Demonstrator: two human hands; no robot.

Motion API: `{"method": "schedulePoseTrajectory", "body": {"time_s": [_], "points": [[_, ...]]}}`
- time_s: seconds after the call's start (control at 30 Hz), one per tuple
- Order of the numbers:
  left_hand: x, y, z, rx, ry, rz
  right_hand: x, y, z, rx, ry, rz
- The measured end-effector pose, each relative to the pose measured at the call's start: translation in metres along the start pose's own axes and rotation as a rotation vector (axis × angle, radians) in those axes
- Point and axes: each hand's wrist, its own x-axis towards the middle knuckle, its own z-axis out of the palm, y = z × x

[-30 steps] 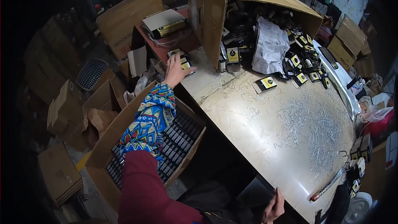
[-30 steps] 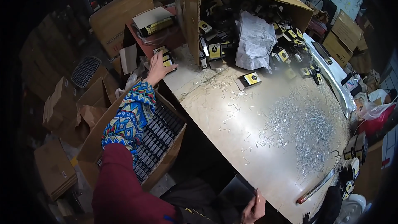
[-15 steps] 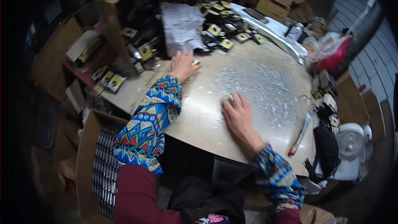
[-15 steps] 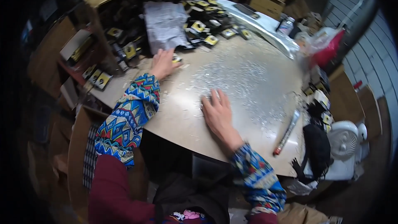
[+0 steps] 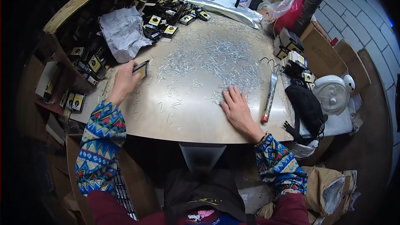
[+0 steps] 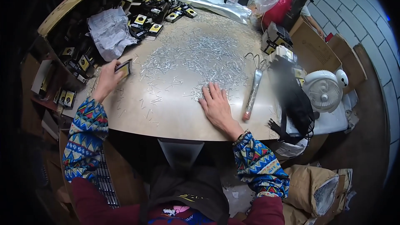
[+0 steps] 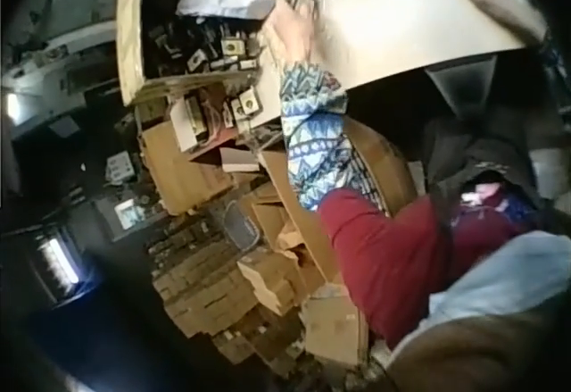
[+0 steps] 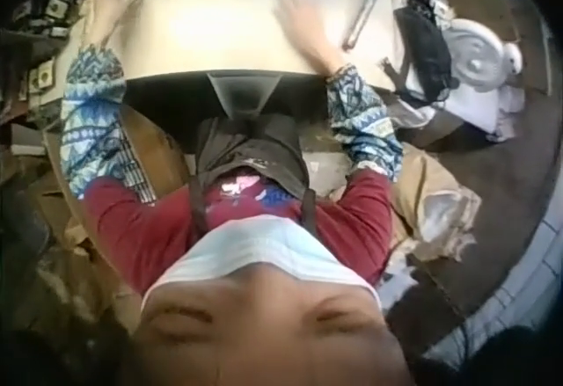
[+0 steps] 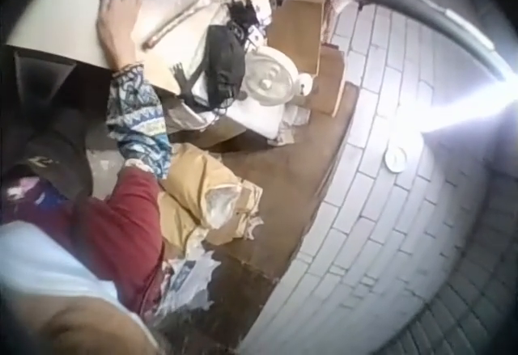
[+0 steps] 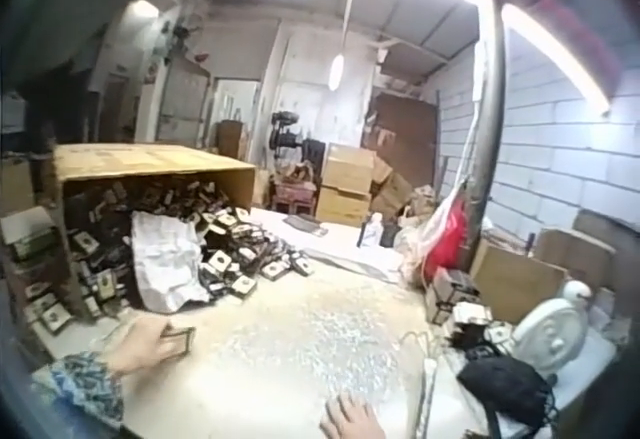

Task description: Packaging and inspecting small boxed items at an assembly workstation.

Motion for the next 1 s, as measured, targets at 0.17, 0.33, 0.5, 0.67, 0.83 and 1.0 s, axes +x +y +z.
{"method": "schedulePoseTrajectory", "body": {"time_s": [0.17, 0.33, 0.5, 0.67, 0.83, 1.0], "points": [[-0.063, 0.021, -0.015, -0.980, -0.225, -0.542, -0.007, -0.007, -0.007, 0.232, -0.066, -0.084], [-0.172, 0.087, -0.035, -1.502, -0.125, -0.800, 0.001, 0.000, -0.002, 0.576, 0.023, 0.035], [-0.276, 0.111, 0.019, -1.587, -0.214, -1.066, 0.022, -0.046, 0.012, 0.187, 0.042, -0.157], [-0.331, 0.145, 0.083, -1.235, -0.669, -0.980, -0.011, -0.103, 0.026, 0.176, 0.020, -0.179], [-0.342, 0.181, 0.098, -1.360, -0.669, -0.929, -0.063, -0.132, 0.004, 0.191, -0.013, -0.140], [-0.328, 0.195, 0.083, -1.521, -0.560, -1.154, -0.083, -0.132, -0.048, 0.403, -0.168, -0.122]]}}
